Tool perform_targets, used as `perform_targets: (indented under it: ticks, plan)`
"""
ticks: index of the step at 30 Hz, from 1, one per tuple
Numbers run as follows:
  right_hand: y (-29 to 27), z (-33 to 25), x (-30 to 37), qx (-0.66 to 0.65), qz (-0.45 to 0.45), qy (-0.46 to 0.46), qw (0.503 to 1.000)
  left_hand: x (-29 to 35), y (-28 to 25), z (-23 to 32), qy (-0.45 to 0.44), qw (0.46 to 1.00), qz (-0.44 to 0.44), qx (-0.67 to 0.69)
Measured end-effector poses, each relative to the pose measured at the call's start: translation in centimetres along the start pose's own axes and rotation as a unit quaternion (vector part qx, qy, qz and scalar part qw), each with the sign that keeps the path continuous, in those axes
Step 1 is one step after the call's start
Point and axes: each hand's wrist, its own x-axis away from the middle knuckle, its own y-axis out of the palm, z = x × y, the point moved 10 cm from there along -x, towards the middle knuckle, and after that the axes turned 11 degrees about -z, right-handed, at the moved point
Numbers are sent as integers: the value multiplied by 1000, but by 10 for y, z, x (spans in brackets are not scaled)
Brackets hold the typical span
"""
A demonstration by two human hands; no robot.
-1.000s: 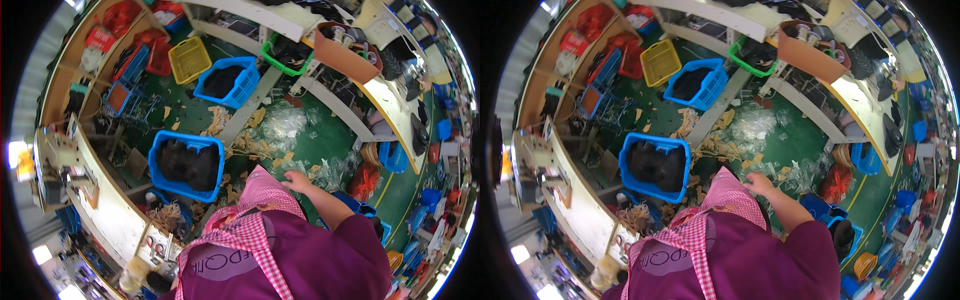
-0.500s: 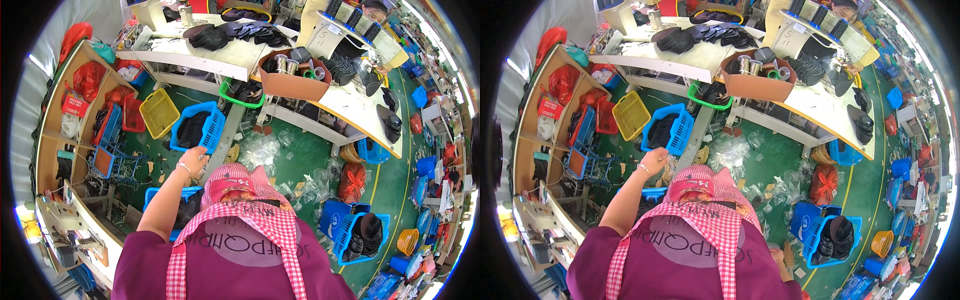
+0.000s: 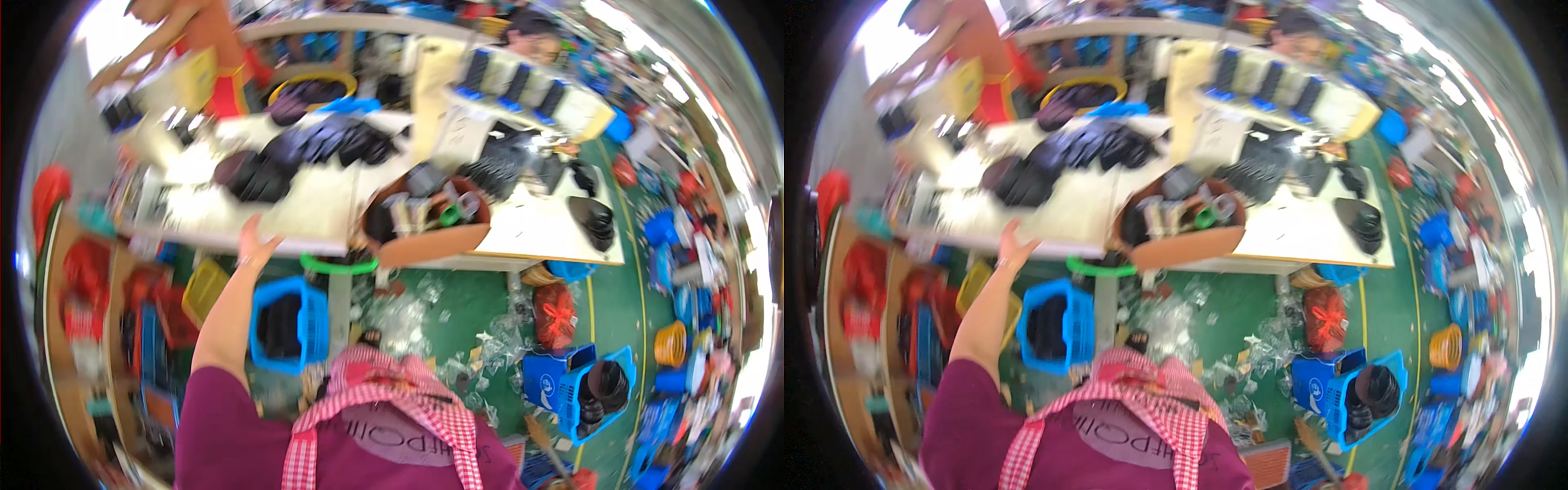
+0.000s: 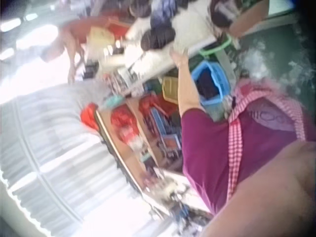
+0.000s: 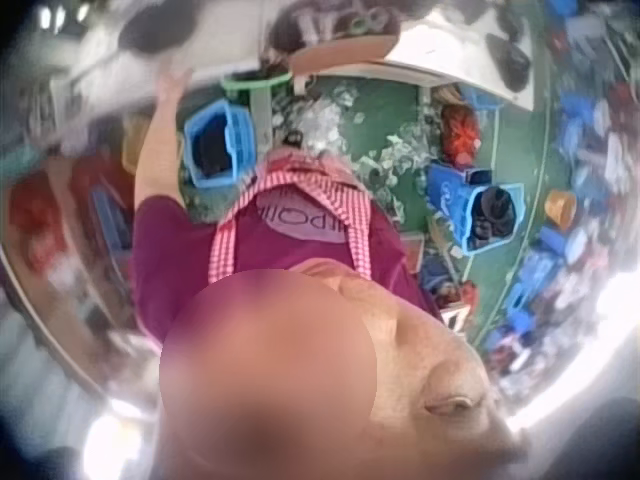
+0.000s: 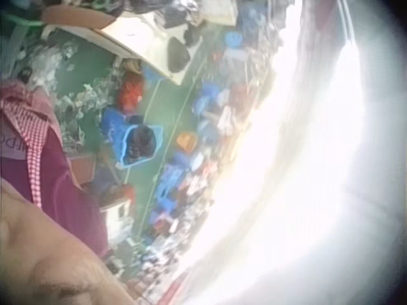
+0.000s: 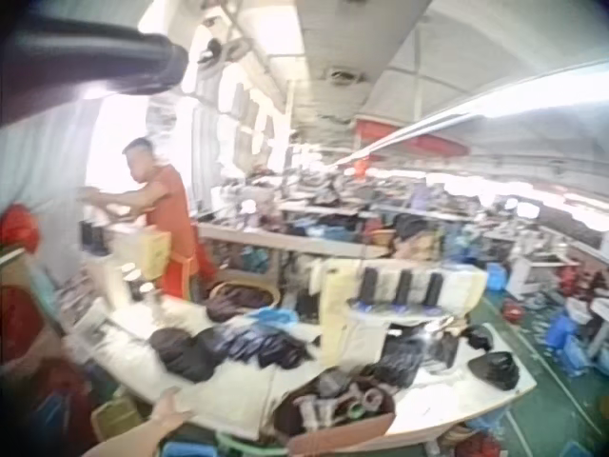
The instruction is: The person attaches metal clips to shoe upper pieces by hand and with a hammer, applies adhesive tape strips to the components, and folds and presses the pieces together.
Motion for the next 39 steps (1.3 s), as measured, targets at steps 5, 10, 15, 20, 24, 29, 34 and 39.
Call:
perform_targets:
  ticks: [5,10,15,20,24,29,34,39]
  plan:
    - [103,-21,34,-26,109,55,992,-103,-21,-64,-28,994,38,-96]
    - [142,-38,40,28,90,14,995,-161,-43,-76,-138,979,-3,-150]
    - [172,-61,51,31,108,-28,993,-169,-12,-40,-211,943,-156,-204]
    - [179,-87,58,-74,177,-67,979,-143,50,-33,-222,914,-206,-270]
    - [192,-76,70,-163,236,-89,954,-110,59,11,-189,961,-106,-173]
    - [200,-55,83,-266,310,-126,904,-24,16,93,-45,979,188,66]
    - [208,-12,131,-350,358,-153,852,135,60,304,236,932,-19,276]
    - [204,-26,237,-420,396,-181,796,373,132,450,398,776,-330,360]
